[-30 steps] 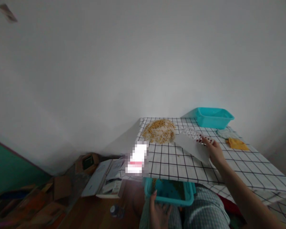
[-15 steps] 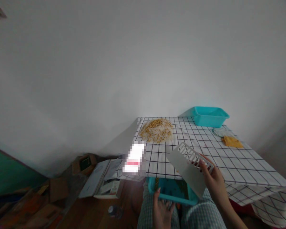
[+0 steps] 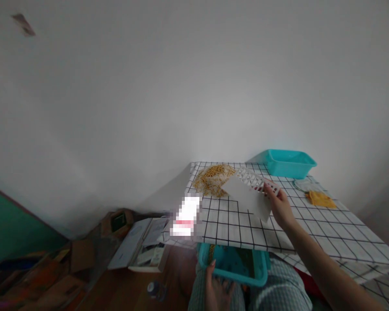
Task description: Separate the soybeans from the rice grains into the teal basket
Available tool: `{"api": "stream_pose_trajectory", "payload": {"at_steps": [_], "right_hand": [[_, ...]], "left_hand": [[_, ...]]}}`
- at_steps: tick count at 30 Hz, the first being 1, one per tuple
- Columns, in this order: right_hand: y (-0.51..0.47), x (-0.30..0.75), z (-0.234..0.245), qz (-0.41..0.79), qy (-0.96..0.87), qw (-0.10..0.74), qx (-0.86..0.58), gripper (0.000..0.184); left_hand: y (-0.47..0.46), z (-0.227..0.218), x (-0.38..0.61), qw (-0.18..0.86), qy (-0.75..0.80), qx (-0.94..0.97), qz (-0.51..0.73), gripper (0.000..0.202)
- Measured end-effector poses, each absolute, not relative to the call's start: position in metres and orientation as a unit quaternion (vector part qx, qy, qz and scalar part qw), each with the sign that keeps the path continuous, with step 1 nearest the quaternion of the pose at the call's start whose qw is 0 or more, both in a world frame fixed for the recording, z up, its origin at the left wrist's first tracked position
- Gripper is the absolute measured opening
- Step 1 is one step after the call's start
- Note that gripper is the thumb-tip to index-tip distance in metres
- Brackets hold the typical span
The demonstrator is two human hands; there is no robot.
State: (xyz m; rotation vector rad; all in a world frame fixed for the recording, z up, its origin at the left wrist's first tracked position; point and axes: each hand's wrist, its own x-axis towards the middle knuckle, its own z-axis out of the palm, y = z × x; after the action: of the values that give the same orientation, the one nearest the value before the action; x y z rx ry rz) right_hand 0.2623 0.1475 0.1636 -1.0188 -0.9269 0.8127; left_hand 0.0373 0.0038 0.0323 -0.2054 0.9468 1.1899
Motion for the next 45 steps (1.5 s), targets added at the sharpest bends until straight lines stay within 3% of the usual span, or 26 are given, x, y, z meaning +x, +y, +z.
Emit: {"api": "stream_pose_trajectory", "payload": {"at_steps": [5, 10, 20, 36, 45], "right_hand": [[0.222, 0.261, 0.149, 0.386, -0.338, 0.757, -0.405, 0.045], [0.231, 0.272, 0.122, 0.400, -0.252, 0.767, -0.435, 0.036], [0.228, 0.270, 0.117, 0.348, -0.307, 0.745, -0.480, 0.051], [0.226, 0.266, 0.116, 0.318, -0.401, 0.722, -0.465, 0.052], [0.220, 0.263, 0.126, 0.318, -0.402, 0.716, -0.474, 0.053]], "left_hand": [[0.009, 0.034, 0.037, 0.689, 0.460, -0.102, 0.551, 0.053], [0.011, 0.029, 0.029, 0.685, 0.472, -0.118, 0.543, 0.053], [0.005, 0.025, 0.023, 0.695, 0.450, -0.107, 0.551, 0.047], [0.005, 0.032, 0.026, 0.682, 0.459, -0.102, 0.560, 0.062], [0.005, 0.028, 0.024, 0.696, 0.449, -0.104, 0.550, 0.051]]}}
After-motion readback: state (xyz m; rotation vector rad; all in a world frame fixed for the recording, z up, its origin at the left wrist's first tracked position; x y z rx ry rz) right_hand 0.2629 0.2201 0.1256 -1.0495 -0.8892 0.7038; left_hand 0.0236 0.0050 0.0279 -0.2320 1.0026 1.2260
